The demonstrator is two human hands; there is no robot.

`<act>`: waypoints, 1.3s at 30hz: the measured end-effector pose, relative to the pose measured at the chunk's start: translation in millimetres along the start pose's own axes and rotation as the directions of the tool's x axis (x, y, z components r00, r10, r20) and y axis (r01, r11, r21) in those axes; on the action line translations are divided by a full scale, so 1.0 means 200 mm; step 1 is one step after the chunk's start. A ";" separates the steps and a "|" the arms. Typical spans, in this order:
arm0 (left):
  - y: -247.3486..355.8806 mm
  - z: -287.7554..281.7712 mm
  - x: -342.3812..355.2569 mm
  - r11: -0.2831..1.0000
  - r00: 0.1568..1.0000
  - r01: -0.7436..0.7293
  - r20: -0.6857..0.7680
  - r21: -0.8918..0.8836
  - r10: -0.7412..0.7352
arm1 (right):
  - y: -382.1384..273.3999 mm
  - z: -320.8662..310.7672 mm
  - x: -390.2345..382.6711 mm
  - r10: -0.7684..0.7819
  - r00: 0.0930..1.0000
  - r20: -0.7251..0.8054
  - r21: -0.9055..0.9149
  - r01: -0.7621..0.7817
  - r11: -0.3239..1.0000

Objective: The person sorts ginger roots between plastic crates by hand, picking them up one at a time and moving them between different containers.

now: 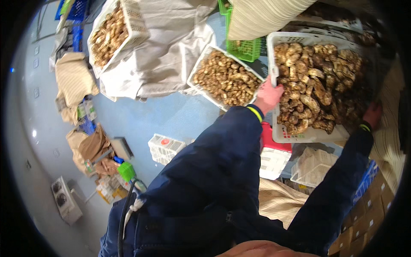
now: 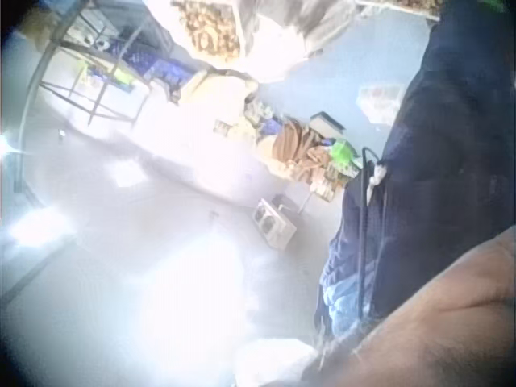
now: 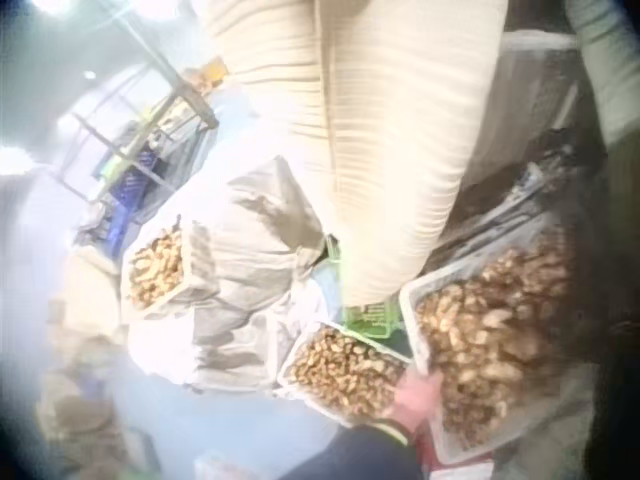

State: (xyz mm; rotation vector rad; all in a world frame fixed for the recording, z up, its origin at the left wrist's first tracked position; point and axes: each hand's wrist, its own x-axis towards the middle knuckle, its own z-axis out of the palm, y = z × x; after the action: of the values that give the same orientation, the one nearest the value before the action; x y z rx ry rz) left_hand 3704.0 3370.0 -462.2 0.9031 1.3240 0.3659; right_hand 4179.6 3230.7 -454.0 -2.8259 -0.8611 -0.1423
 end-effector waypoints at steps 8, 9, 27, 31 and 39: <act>-0.01 -0.08 0.00 0.963 1.000 0.000 0.010 -0.269 0.003 | -0.74 -0.05 -0.17 -0.407 0.897 0.176 0.509 0.271 0.817; -0.01 -0.07 0.00 0.963 1.000 -0.015 0.023 -0.270 0.022 | -0.74 0.01 -0.12 -0.382 0.911 0.153 0.481 0.269 0.834; -0.04 -0.18 0.02 0.998 0.999 -0.023 -0.033 0.059 0.025 | 0.29 -0.05 0.41 -0.274 0.841 0.466 0.066 0.275 0.959; -0.27 -0.54 -0.27 0.938 0.974 -0.210 -0.138 -0.275 0.177 | -0.23 -0.50 -0.17 -0.653 0.628 0.424 -0.081 0.744 0.663; -0.91 -1.62 -0.92 0.913 0.871 0.068 -0.423 -0.402 -0.251 | -1.51 -0.55 -1.27 -0.325 0.520 0.790 0.574 -0.443 0.688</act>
State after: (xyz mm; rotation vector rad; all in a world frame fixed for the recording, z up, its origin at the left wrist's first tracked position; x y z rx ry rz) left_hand 3309.7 3243.4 -466.9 0.3783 1.6854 0.7122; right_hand 3796.0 3315.9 -339.2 -1.9557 -0.6702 1.4419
